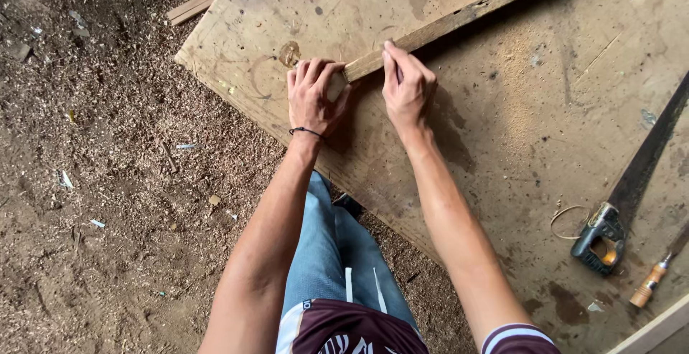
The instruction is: The person smooths the edges of a long wooden plank by hand on a workbench. They repeatedly rub the edges with their fingers to remove splinters and roughness.
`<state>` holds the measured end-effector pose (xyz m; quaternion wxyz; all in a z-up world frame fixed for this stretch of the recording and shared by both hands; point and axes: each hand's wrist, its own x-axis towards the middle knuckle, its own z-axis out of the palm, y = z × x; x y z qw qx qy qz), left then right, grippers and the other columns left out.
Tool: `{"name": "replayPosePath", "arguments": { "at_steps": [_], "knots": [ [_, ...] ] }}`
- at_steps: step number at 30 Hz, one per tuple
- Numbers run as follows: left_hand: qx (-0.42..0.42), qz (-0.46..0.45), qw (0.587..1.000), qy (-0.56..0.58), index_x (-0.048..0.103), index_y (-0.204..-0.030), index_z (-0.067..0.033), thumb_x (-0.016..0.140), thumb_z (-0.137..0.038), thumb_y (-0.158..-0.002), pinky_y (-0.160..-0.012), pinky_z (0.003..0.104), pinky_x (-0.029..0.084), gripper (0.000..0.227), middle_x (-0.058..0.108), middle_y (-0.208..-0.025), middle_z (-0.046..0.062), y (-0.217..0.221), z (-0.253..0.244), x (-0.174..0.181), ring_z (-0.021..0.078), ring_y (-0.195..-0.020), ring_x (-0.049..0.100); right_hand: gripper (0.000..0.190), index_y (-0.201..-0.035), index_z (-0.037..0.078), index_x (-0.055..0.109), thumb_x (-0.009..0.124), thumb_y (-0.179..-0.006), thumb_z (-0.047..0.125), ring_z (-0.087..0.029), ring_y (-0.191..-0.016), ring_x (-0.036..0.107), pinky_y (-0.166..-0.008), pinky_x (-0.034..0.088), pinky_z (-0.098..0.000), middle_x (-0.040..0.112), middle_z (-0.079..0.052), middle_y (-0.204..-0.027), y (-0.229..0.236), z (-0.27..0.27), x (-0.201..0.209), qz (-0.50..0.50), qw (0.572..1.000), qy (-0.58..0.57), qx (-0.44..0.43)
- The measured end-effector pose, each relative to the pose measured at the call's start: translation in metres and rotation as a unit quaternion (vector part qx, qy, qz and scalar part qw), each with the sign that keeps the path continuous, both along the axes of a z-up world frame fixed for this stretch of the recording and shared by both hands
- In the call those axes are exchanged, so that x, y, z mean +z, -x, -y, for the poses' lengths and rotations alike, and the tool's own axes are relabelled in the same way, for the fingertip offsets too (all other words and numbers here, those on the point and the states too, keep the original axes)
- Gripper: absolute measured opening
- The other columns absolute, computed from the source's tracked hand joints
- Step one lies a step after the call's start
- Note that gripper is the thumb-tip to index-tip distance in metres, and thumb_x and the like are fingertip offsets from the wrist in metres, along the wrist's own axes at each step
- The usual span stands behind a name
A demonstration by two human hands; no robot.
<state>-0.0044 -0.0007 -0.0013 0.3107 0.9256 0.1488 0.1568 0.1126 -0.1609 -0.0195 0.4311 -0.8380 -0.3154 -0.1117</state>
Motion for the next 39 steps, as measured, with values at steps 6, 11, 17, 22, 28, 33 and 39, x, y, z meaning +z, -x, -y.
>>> {"name": "replayPosePath", "arguments": {
  "at_steps": [6,11,17,22,28,33,39],
  "knots": [
    [-0.008,0.025,1.000,0.005,0.067,-0.120,-0.0150,0.081,-0.027,-0.084,-0.102,0.044,0.040,0.041,0.063,-0.121,0.005,-0.001,0.002,0.002,0.0285,-0.117,0.054,0.011,-0.113,-0.005,0.073,0.068,-0.106,0.002,-0.019,-0.067,0.076,-0.051,0.062,-0.0242,0.077,-0.017,-0.086,0.005,0.010,0.010,-0.023,1.000,0.010,0.012],
    [-0.005,0.024,1.000,0.001,0.068,-0.119,-0.0151,0.081,-0.026,-0.084,-0.103,0.045,0.040,0.039,0.063,-0.119,0.005,-0.002,0.000,0.006,0.0292,-0.117,0.055,0.011,-0.115,-0.006,0.070,0.069,-0.106,0.001,-0.024,-0.085,0.079,-0.067,0.066,-0.0292,0.078,-0.020,-0.099,0.003,0.006,0.016,0.011,1.000,0.005,0.009],
    [-0.005,-0.004,1.000,0.004,0.068,-0.121,-0.0150,0.080,-0.026,-0.086,-0.103,0.045,0.040,0.038,0.063,-0.119,0.005,0.003,0.003,0.008,0.0294,-0.116,0.055,0.015,-0.115,-0.004,0.072,0.070,-0.100,-0.003,-0.028,-0.095,0.079,-0.081,0.065,-0.0320,0.077,-0.019,-0.104,0.014,0.006,0.046,-0.029,0.999,0.029,-0.020],
    [-0.003,-0.006,1.000,0.026,0.067,-0.122,-0.0154,0.080,-0.028,-0.085,-0.101,0.044,0.039,0.041,0.063,-0.119,0.006,0.000,0.002,0.016,0.0292,-0.116,0.054,0.015,-0.114,-0.004,0.074,0.071,-0.100,-0.002,-0.027,-0.088,0.079,-0.072,0.063,-0.0319,0.078,-0.019,-0.099,-0.003,-0.007,0.038,-0.076,0.996,0.028,-0.035],
    [0.008,0.025,0.999,-0.031,0.065,-0.126,-0.0075,0.082,-0.042,-0.078,-0.094,0.045,0.035,0.062,0.062,-0.117,0.009,-0.034,0.024,0.022,0.0282,-0.109,0.055,0.016,-0.116,-0.002,0.073,0.071,-0.100,0.000,-0.030,-0.090,0.078,-0.075,0.062,-0.0341,0.076,-0.019,-0.100,0.000,-0.007,0.052,-0.082,0.994,0.043,-0.058],
    [-0.045,0.047,0.994,0.084,0.067,-0.120,-0.0116,0.080,-0.027,-0.089,-0.096,0.041,0.038,0.037,0.063,-0.109,0.006,-0.049,0.022,0.017,0.0262,-0.107,0.057,0.017,-0.115,-0.001,0.075,0.072,-0.098,0.000,-0.031,-0.086,0.077,-0.073,0.061,-0.0352,0.076,-0.019,-0.096,0.003,-0.003,0.059,-0.091,0.992,0.062,-0.064],
    [-0.051,0.032,0.995,0.076,0.067,-0.117,-0.0100,0.080,-0.025,-0.089,-0.094,0.042,0.040,0.034,0.059,-0.100,0.009,-0.050,0.023,0.016,0.0285,-0.102,0.056,0.016,-0.116,-0.001,0.073,0.072,-0.100,-0.001,-0.028,-0.087,0.078,-0.073,0.062,-0.0317,0.077,-0.018,-0.100,-0.002,-0.004,0.047,-0.090,0.993,0.056,-0.055]
  ]
}}
